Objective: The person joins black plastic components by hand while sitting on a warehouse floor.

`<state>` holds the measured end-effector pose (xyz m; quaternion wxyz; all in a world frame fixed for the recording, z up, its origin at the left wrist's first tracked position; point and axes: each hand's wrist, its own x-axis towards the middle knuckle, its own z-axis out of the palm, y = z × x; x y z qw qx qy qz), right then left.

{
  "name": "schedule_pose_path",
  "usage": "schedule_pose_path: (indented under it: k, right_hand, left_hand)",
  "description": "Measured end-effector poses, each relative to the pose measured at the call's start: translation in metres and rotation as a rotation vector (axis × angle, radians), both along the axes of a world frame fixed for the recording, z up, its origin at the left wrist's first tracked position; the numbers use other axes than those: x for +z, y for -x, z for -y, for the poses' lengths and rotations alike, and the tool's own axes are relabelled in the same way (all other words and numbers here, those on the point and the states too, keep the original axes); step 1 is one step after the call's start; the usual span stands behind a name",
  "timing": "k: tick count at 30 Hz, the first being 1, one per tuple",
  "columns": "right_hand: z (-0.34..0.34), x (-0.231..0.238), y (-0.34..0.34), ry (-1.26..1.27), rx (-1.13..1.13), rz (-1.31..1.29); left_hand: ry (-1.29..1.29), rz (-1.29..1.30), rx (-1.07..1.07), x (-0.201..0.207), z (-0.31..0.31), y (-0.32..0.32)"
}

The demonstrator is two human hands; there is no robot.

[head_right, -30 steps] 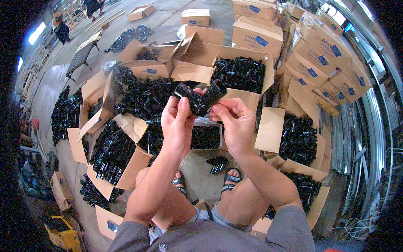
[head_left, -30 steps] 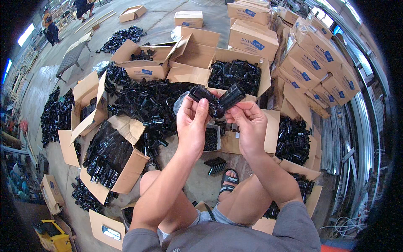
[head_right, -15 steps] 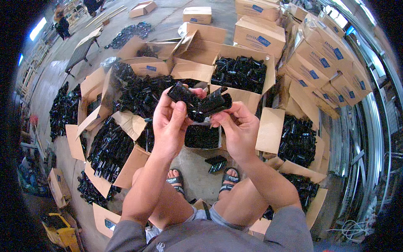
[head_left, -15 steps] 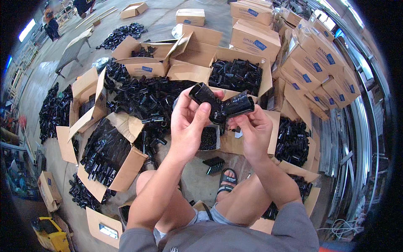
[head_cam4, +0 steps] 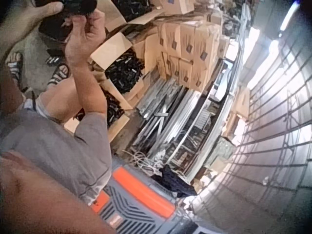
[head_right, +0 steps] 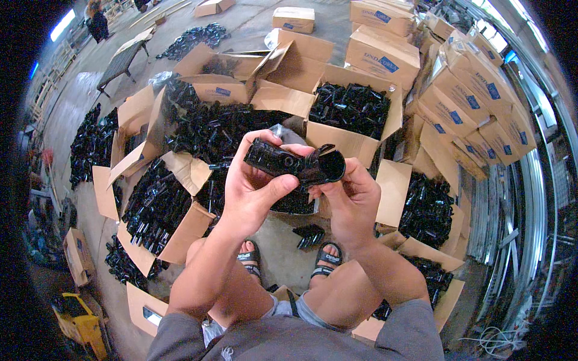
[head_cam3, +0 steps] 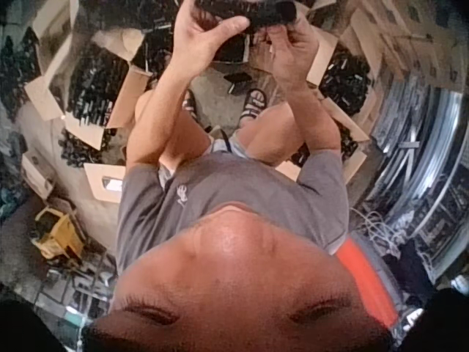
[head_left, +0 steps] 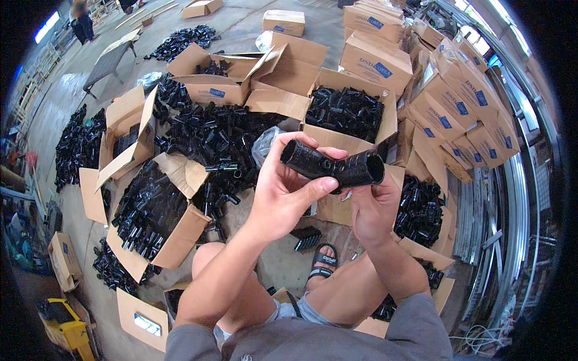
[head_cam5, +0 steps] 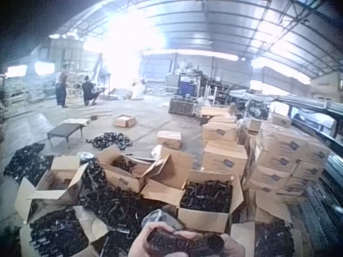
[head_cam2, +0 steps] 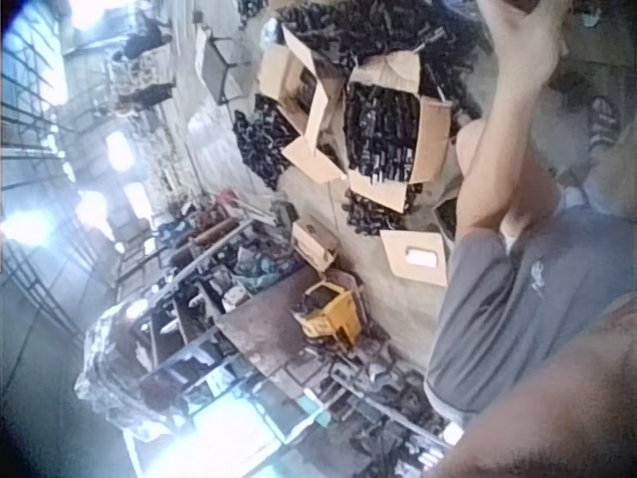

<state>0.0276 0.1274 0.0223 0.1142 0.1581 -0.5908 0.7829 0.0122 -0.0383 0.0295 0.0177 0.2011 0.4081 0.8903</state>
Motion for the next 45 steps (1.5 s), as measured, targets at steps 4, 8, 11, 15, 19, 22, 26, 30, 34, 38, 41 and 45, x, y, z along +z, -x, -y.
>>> schedule_pose_path:
  k: [4,8,11,15,19,22,26,30,34,38,41,45]
  right_hand:
    - [0.000,0.001,-0.002,-0.082,-0.038,0.064]
    - [-0.001,0.009,-0.007,-0.068,-0.048,0.089]
    - [-0.001,0.008,-0.009,-0.031,-0.065,0.066]
    - [-0.001,0.013,-0.007,-0.034,-0.057,0.059]
    - [-0.009,0.009,-0.003,-0.044,-0.020,0.013]
    - [-0.013,0.007,-0.001,-0.121,-0.043,-0.008]
    - [-0.016,0.007,0.003,-0.181,-0.086,-0.040]
    - [-0.020,0.007,0.005,-0.262,-0.094,-0.063]
    - [-0.017,0.003,0.005,-0.144,-0.056,-0.028]
    - [-0.022,-0.008,0.007,-0.108,-0.021,-0.084]
    - [-0.019,-0.004,0.003,-0.069,-0.023,0.014]
    - [-0.003,0.007,0.002,0.067,-0.013,0.300]
  left_hand:
    - [0.023,0.004,-0.004,-0.005,0.005,0.004]
    - [0.026,0.014,-0.056,-0.005,0.006,0.005]
    - [-0.036,-0.050,-0.064,-0.004,0.001,0.004]
    - [-0.036,-0.082,-0.064,-0.001,0.000,0.004]
    - [-0.009,-0.088,-0.053,-0.001,0.000,0.004]
    - [-0.006,-0.090,-0.041,-0.002,-0.001,0.004]
    - [0.003,-0.041,-0.044,-0.002,-0.001,0.002]
    - [-0.018,-0.048,-0.019,-0.005,-0.003,0.003]
    - [-0.015,-0.057,-0.029,-0.005,-0.003,0.002]
    - [-0.025,-0.111,-0.036,-0.005,-0.002,0.002]
    - [0.077,-0.112,0.055,0.000,-0.001,-0.001]
    - [0.585,-0.351,0.512,-0.007,-0.003,0.009]
